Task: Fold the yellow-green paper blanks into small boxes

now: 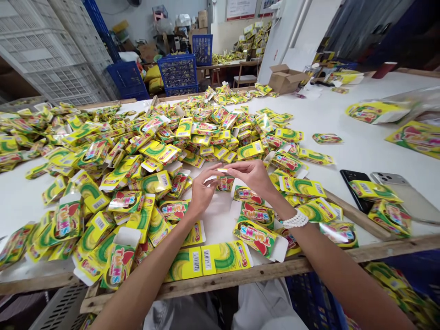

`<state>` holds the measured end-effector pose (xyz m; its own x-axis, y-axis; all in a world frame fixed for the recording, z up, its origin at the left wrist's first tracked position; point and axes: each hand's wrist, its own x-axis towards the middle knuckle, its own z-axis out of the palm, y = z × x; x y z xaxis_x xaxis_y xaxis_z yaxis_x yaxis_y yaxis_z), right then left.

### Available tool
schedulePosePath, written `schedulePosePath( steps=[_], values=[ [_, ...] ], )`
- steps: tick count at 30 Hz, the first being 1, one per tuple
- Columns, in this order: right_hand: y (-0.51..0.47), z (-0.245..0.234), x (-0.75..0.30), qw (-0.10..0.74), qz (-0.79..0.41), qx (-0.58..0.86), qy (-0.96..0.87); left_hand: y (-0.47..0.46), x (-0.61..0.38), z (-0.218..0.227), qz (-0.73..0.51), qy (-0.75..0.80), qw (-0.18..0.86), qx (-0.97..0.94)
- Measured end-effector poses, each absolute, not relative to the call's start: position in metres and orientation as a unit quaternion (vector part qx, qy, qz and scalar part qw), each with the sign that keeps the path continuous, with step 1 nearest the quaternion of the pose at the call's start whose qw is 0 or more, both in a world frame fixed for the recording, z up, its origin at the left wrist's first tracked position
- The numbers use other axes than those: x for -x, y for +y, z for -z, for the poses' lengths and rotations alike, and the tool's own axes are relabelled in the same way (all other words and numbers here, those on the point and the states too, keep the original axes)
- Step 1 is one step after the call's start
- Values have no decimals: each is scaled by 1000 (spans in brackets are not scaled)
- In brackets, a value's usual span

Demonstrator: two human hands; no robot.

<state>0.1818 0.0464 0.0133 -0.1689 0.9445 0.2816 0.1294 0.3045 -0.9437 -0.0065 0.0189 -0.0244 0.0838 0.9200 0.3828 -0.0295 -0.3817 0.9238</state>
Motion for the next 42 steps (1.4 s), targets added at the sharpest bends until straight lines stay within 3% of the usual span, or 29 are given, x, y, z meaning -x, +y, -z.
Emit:
schedulePosePath(
  steps=[5,17,22,27,32,38,40,42],
  values=[
    [47,-9,-181,493,-398,412,-654,21,7,18,-602,373,441,-552],
    [62,-10,-198,428,-503,397,-637,24,13,22,-590,371,323,-641],
    [55,-17,-201,391,-452,375,-709,24,18,20,-566,391,210,-695],
    [54,-20,-203,385,-362,375,-762,26,18,22,-550,402,166,-713],
    [47,-21,-197,363,-272,383,-804,29,21,22,-539,378,173,-732],
    [36,-24,-181,269,-98,483,-827,21,19,12,-533,402,265,-695],
    [35,-34,-193,321,-140,479,-805,18,17,6,-568,431,281,-643],
    [35,-47,-217,448,-219,442,-745,17,18,1,-601,466,264,-593]
  ],
)
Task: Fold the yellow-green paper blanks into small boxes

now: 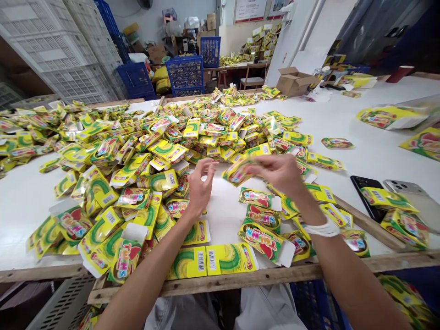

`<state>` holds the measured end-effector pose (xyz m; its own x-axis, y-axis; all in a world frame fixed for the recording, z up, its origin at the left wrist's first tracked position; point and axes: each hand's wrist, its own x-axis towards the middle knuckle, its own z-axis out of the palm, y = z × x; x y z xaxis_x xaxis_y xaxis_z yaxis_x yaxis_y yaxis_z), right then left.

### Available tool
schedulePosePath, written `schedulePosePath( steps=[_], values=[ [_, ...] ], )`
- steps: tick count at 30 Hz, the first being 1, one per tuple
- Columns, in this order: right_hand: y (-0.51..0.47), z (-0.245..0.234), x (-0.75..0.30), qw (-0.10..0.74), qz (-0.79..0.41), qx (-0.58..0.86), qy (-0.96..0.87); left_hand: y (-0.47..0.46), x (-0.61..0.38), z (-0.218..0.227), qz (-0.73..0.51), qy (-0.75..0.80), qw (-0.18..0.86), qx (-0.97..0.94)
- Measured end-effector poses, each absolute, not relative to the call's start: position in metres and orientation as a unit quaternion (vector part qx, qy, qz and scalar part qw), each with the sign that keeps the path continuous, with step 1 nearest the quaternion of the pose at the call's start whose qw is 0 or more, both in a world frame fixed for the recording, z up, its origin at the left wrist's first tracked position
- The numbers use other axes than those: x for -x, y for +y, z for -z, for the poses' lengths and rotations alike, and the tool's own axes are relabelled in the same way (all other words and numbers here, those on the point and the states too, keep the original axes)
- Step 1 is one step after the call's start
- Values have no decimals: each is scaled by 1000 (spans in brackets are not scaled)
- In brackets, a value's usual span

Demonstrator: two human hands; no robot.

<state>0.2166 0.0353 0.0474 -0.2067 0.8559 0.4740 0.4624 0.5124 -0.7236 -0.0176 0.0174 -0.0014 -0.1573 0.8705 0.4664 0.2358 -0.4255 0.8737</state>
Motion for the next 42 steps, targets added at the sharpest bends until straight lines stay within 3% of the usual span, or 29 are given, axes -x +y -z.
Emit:
schedulePosePath(
  steps=[2,5,9,15,18,21,27,32,36,40,42],
  values=[
    [36,-60,-244,610,-275,367,-646,19,20,1,-608,507,232,-565],
    [37,-69,-271,677,-352,291,-577,25,26,8,-574,557,189,-570],
    [37,-65,-257,609,-460,317,-563,29,29,21,-499,571,150,-634],
    [45,-48,-218,490,-478,434,-585,12,-8,27,-382,392,207,-811],
    [52,-34,-212,461,-419,474,-623,4,-34,34,-294,328,194,-877],
    [58,-21,-210,444,-309,510,-669,3,-44,40,-240,364,169,-884],
    [62,-8,-209,406,-121,538,-729,12,-23,41,-269,458,234,-815],
    [63,-4,-207,364,-107,563,-734,20,-6,41,-319,554,257,-725],
    [60,-3,-200,348,-183,576,-717,27,1,36,-393,614,321,-604],
    [51,-1,-181,369,-452,529,-616,29,2,34,-494,601,363,-513],
    [45,0,-171,416,-525,481,-565,26,0,34,-534,561,358,-521]
  ],
)
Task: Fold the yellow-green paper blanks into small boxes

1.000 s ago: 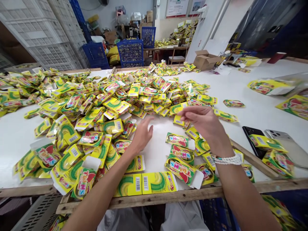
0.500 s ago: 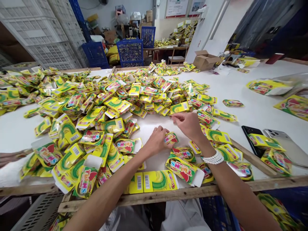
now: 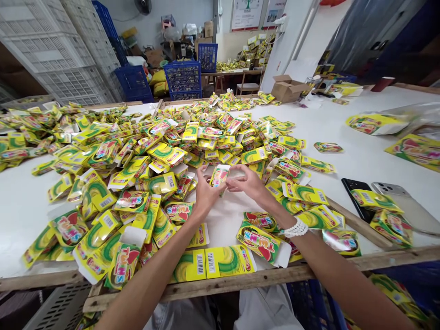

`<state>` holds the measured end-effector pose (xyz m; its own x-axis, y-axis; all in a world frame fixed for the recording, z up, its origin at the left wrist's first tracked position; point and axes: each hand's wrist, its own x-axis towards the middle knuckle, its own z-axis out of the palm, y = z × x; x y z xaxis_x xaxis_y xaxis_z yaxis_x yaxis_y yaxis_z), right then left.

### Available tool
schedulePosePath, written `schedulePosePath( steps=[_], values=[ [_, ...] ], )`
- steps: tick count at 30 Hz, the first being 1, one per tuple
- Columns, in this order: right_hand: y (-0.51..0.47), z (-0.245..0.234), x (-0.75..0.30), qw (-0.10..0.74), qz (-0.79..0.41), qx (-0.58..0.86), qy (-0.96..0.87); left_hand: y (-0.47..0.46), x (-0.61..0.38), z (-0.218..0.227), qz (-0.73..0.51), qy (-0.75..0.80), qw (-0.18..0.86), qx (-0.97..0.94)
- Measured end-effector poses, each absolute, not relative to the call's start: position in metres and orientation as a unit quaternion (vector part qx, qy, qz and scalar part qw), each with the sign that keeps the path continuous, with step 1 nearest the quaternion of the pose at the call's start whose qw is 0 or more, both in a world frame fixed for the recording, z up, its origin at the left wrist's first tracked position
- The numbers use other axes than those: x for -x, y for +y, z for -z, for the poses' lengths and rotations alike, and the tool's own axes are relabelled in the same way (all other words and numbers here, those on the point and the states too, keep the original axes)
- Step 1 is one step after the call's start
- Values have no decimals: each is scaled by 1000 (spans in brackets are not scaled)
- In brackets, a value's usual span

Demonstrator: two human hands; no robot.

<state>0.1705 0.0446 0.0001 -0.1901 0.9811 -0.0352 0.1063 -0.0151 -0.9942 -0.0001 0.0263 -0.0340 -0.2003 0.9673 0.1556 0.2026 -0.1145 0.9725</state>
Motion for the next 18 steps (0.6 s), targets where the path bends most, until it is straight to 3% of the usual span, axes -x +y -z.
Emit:
schedulePosePath(
  steps=[5,18],
  values=[
    [40,-1,-162,523,-435,444,-583,20,-5,26,-584,446,396,-550],
    [56,20,-173,521,-369,401,-657,25,11,21,-561,424,390,-595]
  ],
)
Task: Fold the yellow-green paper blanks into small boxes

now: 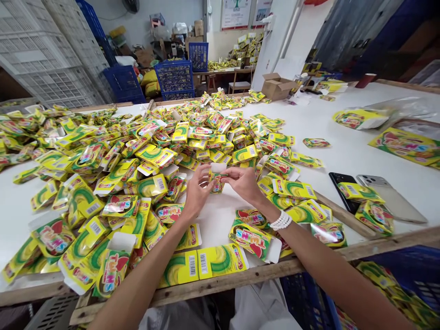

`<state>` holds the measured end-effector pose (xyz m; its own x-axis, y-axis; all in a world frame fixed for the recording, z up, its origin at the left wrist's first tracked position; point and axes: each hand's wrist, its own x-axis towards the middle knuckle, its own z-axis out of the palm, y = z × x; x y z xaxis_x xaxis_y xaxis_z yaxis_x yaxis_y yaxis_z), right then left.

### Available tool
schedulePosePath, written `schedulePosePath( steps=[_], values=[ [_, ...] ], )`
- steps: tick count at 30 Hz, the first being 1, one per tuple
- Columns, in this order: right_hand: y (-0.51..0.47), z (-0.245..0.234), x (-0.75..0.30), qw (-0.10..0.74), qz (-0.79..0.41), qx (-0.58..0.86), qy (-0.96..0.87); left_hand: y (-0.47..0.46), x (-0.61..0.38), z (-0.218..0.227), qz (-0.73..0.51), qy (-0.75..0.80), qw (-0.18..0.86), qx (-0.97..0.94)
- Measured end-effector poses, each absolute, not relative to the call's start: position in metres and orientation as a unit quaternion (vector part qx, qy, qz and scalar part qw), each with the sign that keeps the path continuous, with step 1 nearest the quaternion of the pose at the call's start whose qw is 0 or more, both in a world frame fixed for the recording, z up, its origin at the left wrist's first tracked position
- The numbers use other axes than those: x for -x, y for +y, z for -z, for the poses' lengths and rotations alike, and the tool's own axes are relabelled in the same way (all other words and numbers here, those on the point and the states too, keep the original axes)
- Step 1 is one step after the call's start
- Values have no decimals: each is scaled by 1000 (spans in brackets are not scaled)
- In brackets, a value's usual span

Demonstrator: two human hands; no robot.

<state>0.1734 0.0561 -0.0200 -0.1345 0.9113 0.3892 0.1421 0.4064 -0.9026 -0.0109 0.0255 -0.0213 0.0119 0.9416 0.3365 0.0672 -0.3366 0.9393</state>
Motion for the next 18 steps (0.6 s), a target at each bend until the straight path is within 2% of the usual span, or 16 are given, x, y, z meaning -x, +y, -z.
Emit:
schedulePosePath(
  steps=[4,7,18],
  values=[
    [55,18,-177,506,-294,402,-704,26,12,22,-555,434,361,-610],
    [53,16,-177,495,-282,395,-720,27,14,21,-542,446,351,-619],
    [45,-4,-171,530,-398,432,-612,26,23,6,-478,427,358,-679]
  ],
)
